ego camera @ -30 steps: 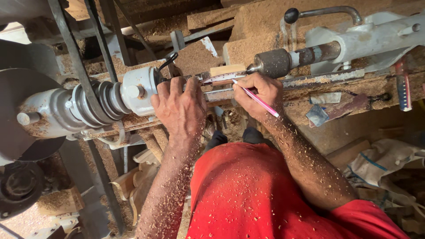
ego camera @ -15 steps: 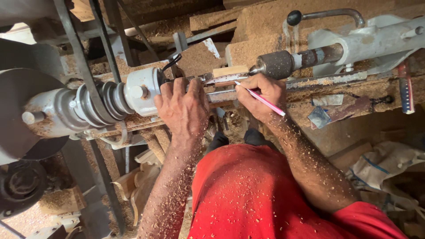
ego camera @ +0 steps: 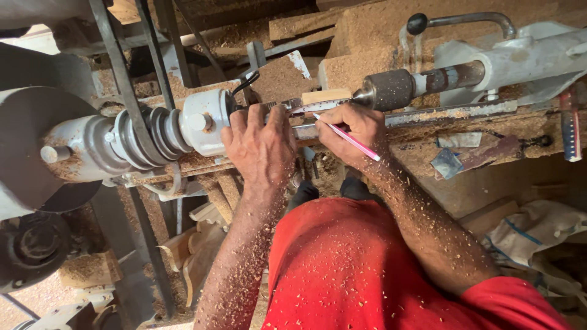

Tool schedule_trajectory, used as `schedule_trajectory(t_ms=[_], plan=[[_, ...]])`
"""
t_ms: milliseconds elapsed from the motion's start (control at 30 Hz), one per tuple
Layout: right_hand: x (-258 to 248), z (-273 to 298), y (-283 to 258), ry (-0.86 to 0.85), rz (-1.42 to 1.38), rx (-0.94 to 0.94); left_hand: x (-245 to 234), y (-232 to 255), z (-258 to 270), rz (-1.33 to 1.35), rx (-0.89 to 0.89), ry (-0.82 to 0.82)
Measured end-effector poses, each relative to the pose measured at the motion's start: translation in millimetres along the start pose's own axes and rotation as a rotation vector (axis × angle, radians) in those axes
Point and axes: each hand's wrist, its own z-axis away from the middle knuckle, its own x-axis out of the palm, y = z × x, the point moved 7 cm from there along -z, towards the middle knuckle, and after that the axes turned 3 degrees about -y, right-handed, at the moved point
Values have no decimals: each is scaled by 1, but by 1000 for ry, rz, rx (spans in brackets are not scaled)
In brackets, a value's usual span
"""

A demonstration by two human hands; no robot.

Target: The person shapes a piece of wood on a spinning lathe using a woodturning chisel and marks measurement points on the wood with a pencil.

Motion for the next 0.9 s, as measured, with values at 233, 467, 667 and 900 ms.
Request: schedule_trajectory(t_ms=[233, 467, 667, 900], plan=[[0, 1, 1, -22, 13, 22, 0, 1, 0, 3, 1, -16], [2, 0, 2, -12, 25, 22, 0, 0, -2, -1, -6, -21], [3, 2, 5, -34, 21, 51, 0, 0, -1, 15, 11, -20], [-5, 15, 6, -48, -105, 137, -6, 4, -1, 123, -7, 26]])
